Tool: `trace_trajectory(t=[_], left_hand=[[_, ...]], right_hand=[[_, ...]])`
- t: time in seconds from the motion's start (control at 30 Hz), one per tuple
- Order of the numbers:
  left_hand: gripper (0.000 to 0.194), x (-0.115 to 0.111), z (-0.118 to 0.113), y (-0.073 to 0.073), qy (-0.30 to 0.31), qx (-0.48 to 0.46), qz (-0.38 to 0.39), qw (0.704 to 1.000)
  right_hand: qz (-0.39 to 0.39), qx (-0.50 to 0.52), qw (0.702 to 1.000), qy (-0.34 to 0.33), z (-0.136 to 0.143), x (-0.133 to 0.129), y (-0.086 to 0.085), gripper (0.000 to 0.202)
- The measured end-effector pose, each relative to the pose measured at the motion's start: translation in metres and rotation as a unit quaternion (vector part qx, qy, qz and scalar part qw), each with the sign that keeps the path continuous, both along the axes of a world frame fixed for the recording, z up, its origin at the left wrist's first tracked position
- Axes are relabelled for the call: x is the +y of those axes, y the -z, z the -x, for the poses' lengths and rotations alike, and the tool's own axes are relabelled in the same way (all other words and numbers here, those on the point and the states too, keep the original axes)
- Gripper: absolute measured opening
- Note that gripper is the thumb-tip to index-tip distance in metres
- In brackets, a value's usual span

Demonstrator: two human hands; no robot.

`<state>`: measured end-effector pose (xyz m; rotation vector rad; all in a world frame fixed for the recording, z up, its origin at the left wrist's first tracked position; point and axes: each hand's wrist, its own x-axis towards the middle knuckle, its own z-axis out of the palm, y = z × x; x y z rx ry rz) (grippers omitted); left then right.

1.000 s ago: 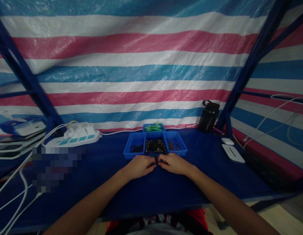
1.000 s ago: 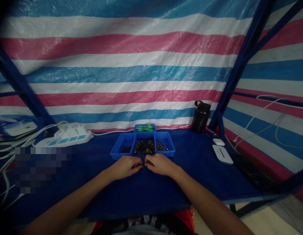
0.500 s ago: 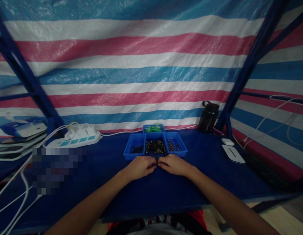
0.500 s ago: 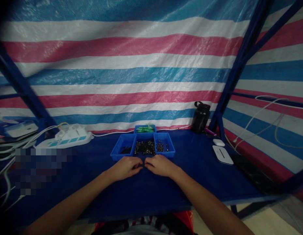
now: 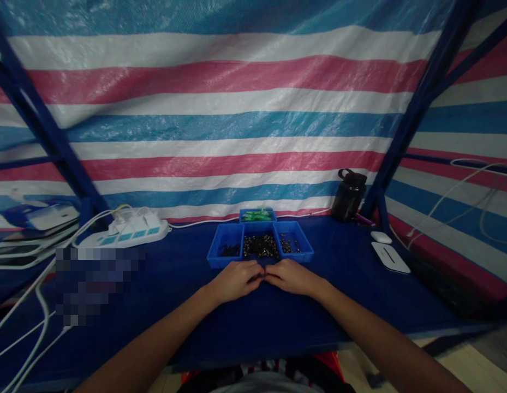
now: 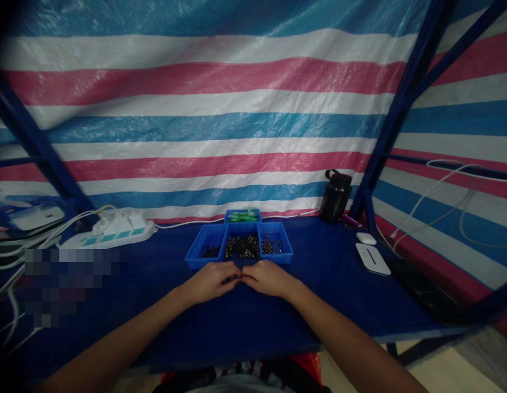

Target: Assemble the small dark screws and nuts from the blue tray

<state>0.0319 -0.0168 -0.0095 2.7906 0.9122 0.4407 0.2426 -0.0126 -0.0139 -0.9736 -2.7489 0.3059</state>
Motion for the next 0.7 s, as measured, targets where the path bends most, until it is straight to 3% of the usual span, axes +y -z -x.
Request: trace_trajectory(t=[0.33, 0.7], left_hand=[[0.005, -0.0041, -0.0024, -0.0038, -0.009, 0.0, 0.002, 1.0], [0.007, 0.0004, -0.0015, 0.0029, -0.012, 0.013, -0.006, 1.0]], right_hand=[[0.011, 0.004, 1.0, 0.014, -0.0004, -0.0006, -0.0009, 0.022], [0.0, 0.004, 1.0, 0.006, -0.0005, -0.0019, -0.0031, 0.026]])
